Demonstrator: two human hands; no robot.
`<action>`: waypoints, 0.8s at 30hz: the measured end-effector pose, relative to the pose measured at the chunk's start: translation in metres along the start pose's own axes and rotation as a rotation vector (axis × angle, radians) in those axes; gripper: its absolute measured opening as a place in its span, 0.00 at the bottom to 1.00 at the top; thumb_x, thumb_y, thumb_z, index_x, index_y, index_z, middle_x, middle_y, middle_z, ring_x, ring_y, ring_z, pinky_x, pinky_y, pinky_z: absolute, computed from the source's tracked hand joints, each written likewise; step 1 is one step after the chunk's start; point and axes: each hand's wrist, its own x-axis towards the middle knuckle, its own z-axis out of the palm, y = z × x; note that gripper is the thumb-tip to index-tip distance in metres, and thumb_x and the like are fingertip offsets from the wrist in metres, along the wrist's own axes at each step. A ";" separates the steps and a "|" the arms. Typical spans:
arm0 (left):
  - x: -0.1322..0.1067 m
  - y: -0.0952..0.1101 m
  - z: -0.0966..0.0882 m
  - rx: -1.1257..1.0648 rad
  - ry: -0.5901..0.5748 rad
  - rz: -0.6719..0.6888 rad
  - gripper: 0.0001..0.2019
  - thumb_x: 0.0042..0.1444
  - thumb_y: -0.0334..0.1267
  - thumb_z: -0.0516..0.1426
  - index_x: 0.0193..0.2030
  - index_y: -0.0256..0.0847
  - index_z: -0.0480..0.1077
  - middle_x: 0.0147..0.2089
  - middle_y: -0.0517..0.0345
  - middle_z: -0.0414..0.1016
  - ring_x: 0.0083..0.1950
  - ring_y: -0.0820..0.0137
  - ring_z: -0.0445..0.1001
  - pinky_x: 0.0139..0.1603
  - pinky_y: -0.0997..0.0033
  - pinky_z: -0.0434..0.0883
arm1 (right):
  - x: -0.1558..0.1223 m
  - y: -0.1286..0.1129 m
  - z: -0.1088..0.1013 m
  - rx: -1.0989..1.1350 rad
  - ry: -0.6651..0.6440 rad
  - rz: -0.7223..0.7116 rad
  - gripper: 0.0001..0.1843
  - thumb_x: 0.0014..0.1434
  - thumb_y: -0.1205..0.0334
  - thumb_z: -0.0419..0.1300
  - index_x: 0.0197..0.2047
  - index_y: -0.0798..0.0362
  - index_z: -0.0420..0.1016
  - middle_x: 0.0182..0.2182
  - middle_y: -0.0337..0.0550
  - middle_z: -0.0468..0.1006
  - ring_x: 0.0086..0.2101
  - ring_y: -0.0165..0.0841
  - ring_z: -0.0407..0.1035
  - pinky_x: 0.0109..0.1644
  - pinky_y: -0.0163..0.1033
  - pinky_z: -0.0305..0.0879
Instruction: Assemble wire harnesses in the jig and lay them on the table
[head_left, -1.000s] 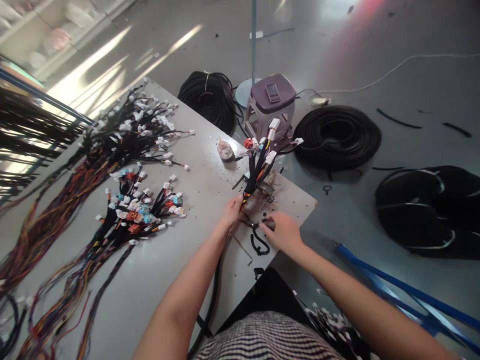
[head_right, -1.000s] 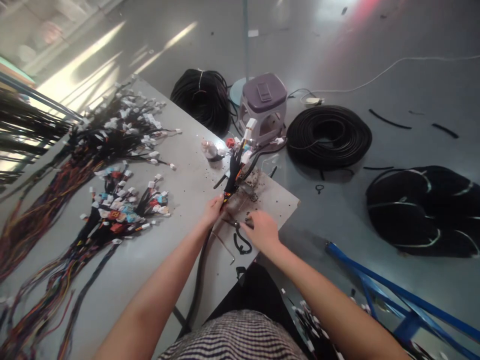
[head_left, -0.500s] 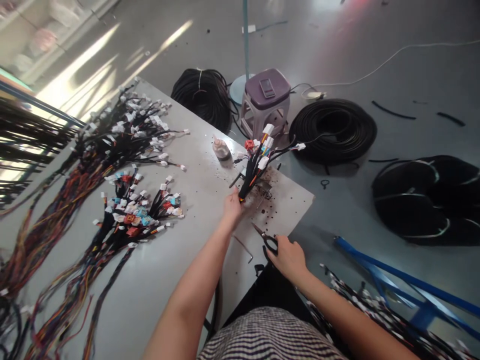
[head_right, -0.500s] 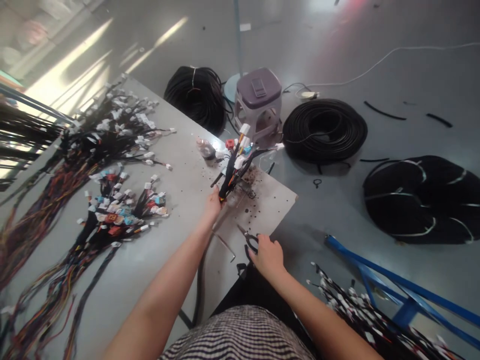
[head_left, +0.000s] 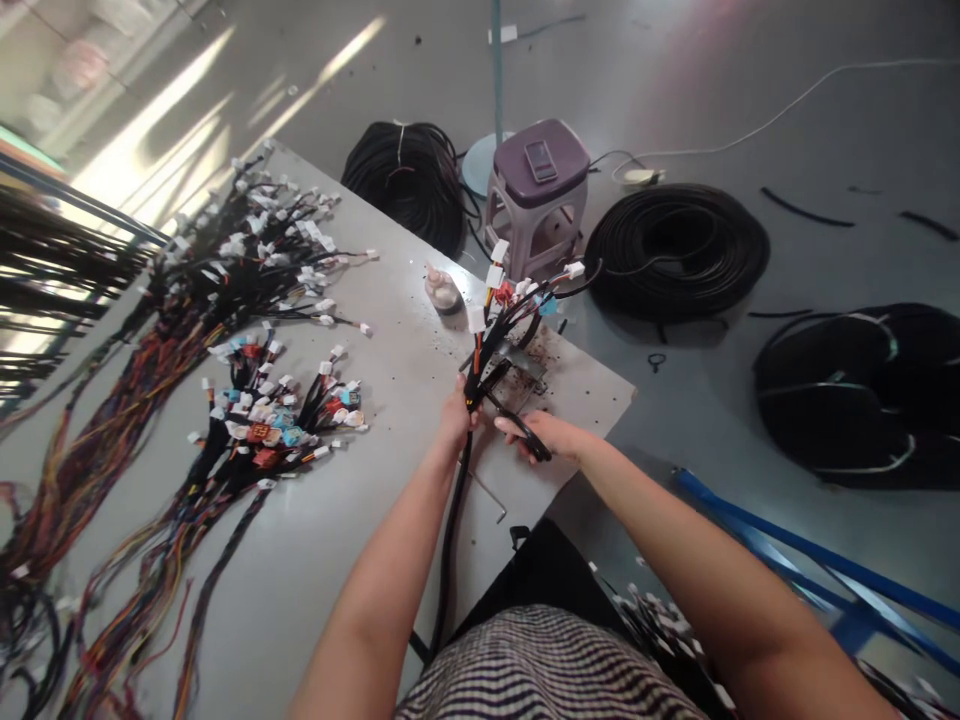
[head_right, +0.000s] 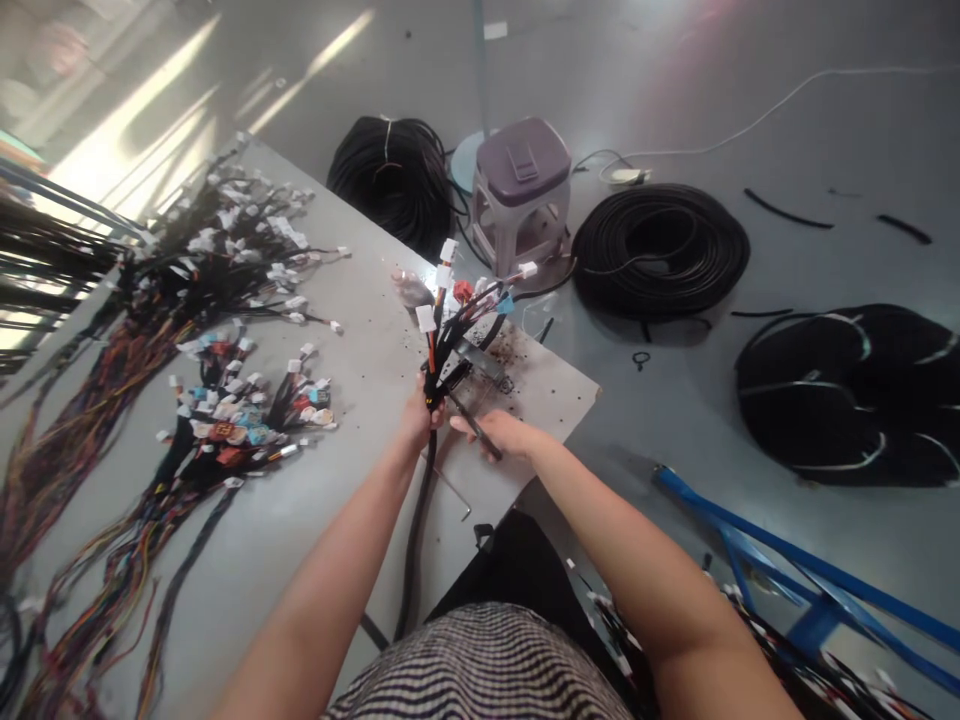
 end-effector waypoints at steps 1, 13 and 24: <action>-0.002 0.002 0.001 0.003 0.036 -0.022 0.40 0.58 0.72 0.33 0.24 0.40 0.68 0.13 0.59 0.52 0.17 0.72 0.52 0.20 0.69 0.50 | 0.000 -0.004 -0.001 -0.050 0.032 -0.001 0.35 0.41 0.28 0.66 0.24 0.56 0.71 0.15 0.38 0.66 0.17 0.27 0.60 0.20 0.33 0.57; -0.091 0.034 0.000 0.182 -0.420 0.353 0.26 0.60 0.59 0.52 0.46 0.36 0.72 0.34 0.54 0.72 0.35 0.68 0.68 0.39 0.71 0.65 | -0.051 0.029 0.002 -0.334 0.352 -0.364 0.25 0.48 0.45 0.64 0.44 0.54 0.77 0.43 0.51 0.77 0.42 0.41 0.72 0.45 0.43 0.69; -0.197 0.017 0.005 0.148 -0.664 0.263 0.22 0.62 0.56 0.51 0.29 0.39 0.65 0.25 0.60 0.61 0.27 0.72 0.61 0.31 0.71 0.61 | -0.094 0.039 0.127 0.260 0.845 -0.593 0.20 0.61 0.46 0.46 0.29 0.50 0.67 0.29 0.47 0.73 0.33 0.38 0.69 0.41 0.45 0.68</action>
